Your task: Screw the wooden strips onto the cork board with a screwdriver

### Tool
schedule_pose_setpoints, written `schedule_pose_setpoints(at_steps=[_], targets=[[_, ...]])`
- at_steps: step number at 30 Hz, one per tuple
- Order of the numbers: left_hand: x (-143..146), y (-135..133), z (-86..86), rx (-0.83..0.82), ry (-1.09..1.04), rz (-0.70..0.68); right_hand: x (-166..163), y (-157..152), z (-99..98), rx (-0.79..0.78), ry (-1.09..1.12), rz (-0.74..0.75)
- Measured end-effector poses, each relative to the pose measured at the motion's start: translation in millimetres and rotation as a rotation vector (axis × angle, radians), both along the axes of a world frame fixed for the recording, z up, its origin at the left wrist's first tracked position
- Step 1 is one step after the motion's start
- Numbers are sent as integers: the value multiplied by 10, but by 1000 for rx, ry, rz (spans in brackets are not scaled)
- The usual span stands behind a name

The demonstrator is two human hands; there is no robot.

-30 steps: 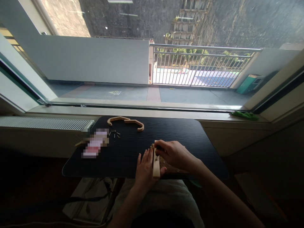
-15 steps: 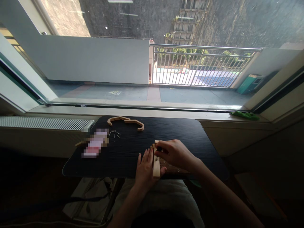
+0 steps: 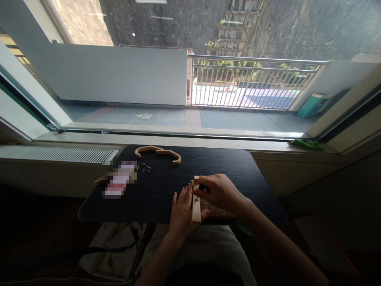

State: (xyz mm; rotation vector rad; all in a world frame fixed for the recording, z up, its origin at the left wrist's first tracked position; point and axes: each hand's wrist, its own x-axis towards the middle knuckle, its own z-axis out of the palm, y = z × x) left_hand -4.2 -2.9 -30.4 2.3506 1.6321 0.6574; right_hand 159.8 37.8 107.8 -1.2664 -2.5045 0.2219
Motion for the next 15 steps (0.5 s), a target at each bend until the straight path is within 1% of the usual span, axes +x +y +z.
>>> schedule_pose_setpoints(at_steps=[8,15], targets=[[-3,4,-4,-13,0,1,-51,-20,75,-30,-75,-53],[-3,8,-2,-36,-2,-1,-107,-40,97,-12,-138,-125]])
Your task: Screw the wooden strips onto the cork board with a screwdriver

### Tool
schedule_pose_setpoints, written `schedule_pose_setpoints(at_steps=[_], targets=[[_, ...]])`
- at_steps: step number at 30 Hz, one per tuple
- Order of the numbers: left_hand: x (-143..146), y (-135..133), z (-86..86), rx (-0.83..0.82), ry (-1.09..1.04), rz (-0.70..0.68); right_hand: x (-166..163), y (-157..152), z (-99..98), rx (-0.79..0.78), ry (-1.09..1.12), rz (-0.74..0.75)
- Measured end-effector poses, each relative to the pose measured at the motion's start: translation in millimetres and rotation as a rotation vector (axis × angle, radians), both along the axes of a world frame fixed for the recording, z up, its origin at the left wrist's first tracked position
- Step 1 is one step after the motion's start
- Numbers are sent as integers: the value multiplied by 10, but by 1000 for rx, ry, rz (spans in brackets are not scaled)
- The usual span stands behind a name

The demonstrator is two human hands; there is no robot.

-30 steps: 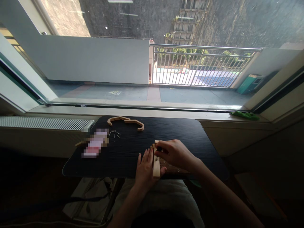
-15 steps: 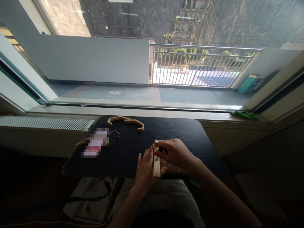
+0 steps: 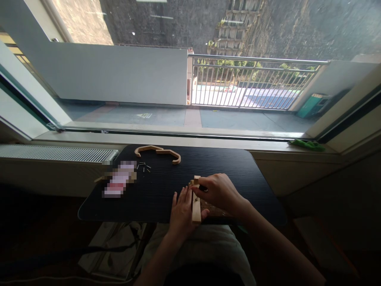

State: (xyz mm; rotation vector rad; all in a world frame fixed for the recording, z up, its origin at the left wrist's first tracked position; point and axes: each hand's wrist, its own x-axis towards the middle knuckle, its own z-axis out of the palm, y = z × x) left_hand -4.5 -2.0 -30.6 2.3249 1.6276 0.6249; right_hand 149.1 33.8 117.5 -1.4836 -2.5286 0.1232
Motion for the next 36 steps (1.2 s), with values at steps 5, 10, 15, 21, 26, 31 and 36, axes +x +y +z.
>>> schedule_pose_setpoints(at_steps=[5,10,15,21,26,31,36], targets=[[-5,0,-5,16,-3,-4,-5,2,-51,10,104,9],[1,-2,15,13,14,4,-6,19,-179,3,280,119],[3,-7,35,16,12,-2,-6,9,-189,-41,324,136],[-18,-6,5,27,22,-27,48,-28,-183,-133,397,186],[-3,-5,7,32,1,-9,81,-3,-226,-171,492,218],[17,-7,24,33,-21,2,90,-20,-239,-235,622,187],[26,-17,44,34,-33,17,112,-55,-251,-199,691,192]])
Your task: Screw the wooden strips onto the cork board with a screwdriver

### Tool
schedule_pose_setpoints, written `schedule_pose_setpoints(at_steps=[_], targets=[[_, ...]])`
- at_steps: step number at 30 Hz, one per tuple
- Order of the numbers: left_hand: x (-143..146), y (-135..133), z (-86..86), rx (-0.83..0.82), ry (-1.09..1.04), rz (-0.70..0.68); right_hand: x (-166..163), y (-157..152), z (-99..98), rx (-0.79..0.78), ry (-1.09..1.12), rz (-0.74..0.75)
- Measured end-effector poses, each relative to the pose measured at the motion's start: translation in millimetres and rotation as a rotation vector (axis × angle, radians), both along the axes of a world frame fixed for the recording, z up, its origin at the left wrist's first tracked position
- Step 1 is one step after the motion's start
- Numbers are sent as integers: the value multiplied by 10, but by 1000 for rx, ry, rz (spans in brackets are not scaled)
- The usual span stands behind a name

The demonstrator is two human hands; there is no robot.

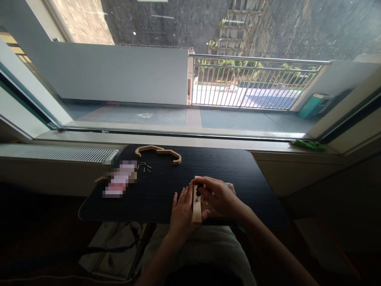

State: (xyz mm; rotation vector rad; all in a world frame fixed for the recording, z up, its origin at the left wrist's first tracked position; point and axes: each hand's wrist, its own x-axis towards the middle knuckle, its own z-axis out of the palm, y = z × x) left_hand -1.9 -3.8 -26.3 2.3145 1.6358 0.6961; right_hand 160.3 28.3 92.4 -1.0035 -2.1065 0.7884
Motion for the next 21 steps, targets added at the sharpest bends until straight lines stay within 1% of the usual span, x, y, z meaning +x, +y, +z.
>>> schedule_pose_setpoints(at_steps=[5,11,16,21], targets=[[8,-3,26,-23,24,8,27,-18,7,73,45,28],[14,-5,16,-7,40,12,38,-29,7,64,23,-3],[3,2,-18,19,35,20,47,-14,6,53,28,20],[-27,9,-44,15,44,-12,49,-10,46,38,23,36]])
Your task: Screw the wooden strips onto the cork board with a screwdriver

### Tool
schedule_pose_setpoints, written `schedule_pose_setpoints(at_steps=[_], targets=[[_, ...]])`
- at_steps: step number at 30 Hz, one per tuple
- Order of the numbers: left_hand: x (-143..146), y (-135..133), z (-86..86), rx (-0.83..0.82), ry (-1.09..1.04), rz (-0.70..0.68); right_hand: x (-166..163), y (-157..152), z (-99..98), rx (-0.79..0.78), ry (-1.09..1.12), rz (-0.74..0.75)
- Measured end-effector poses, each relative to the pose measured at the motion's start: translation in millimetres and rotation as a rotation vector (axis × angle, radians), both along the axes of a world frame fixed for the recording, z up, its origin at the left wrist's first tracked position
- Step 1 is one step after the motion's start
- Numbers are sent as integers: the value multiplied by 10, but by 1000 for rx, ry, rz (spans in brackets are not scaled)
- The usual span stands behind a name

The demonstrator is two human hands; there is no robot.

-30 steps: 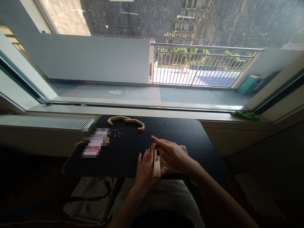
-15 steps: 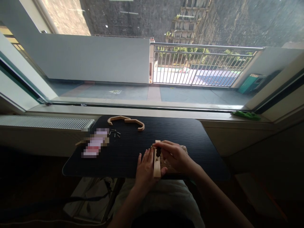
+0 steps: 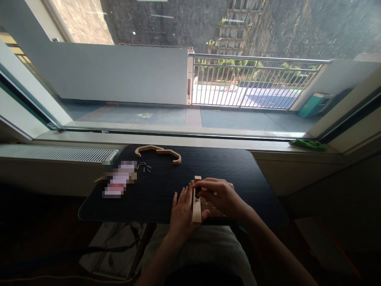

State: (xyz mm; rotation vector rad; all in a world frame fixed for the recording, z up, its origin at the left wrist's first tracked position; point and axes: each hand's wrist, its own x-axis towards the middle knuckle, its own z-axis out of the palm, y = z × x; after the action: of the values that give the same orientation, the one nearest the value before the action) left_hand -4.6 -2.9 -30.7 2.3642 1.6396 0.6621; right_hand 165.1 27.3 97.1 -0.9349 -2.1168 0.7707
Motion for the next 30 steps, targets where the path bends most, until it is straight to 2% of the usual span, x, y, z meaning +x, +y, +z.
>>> schedule_pose_setpoints(at_steps=[6,16,22,30], targets=[[-3,0,4,-15,14,-3,-11,4,-25,34,-9,-28],[4,12,-28,-26,10,-3,-12,22,-48,145,-179,-149],[5,18,-34,-25,15,-1,-4,19,26,211,-271,-168],[-4,18,-47,0,16,-7,-41,12,144,199,-469,-156]])
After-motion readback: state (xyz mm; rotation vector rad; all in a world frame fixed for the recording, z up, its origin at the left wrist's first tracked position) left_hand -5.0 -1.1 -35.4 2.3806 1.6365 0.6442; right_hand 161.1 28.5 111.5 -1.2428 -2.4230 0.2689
